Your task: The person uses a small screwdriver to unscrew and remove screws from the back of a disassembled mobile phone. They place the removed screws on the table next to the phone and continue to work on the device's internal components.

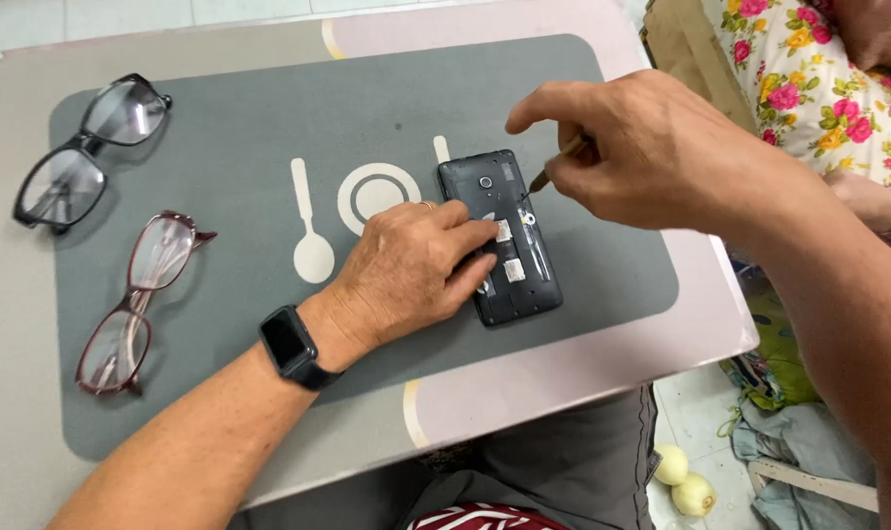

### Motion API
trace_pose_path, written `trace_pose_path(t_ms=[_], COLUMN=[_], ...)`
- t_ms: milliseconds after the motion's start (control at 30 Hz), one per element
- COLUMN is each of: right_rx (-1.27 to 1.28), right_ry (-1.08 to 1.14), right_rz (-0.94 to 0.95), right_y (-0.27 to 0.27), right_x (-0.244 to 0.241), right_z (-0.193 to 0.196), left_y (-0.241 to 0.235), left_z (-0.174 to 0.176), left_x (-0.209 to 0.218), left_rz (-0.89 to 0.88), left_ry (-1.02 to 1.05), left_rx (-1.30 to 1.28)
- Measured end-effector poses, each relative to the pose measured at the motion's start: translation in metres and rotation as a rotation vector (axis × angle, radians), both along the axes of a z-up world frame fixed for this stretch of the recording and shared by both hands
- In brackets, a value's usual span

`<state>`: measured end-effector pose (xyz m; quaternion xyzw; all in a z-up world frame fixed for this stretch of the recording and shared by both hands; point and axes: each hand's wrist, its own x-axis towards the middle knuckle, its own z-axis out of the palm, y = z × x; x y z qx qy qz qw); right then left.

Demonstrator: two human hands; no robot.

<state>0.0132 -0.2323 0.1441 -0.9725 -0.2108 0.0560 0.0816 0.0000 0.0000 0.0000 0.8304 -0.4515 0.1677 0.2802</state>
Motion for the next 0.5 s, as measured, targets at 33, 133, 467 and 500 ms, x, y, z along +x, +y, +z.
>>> trace_pose_path(t_ms=[33,133,467,500], right_rx=[0.005,0.008,0.162,0.184], right_ry=[-0.009,0.042,-0.3,-0.261], right_rz=[0.0,-0.037,-0.012,0.0], right_y=[0.001,0.006,-0.011,-0.01], right_x=[-0.001,-0.004,0.022,0.021], right_z=[0.001,0.007,-0.046,-0.043], left_y=[0.0,0.001,0.002,0.003], left_z=[-0.001,0.0,0.005,0.005], left_x=[-0.001,-0.005,-0.011,-0.011], left_rz=[0.0,0.049,0.111,0.125], left_ry=[-0.009,0.014,-0.004,-0.001], left_rx=[0.005,0.004,0.048,0.049])
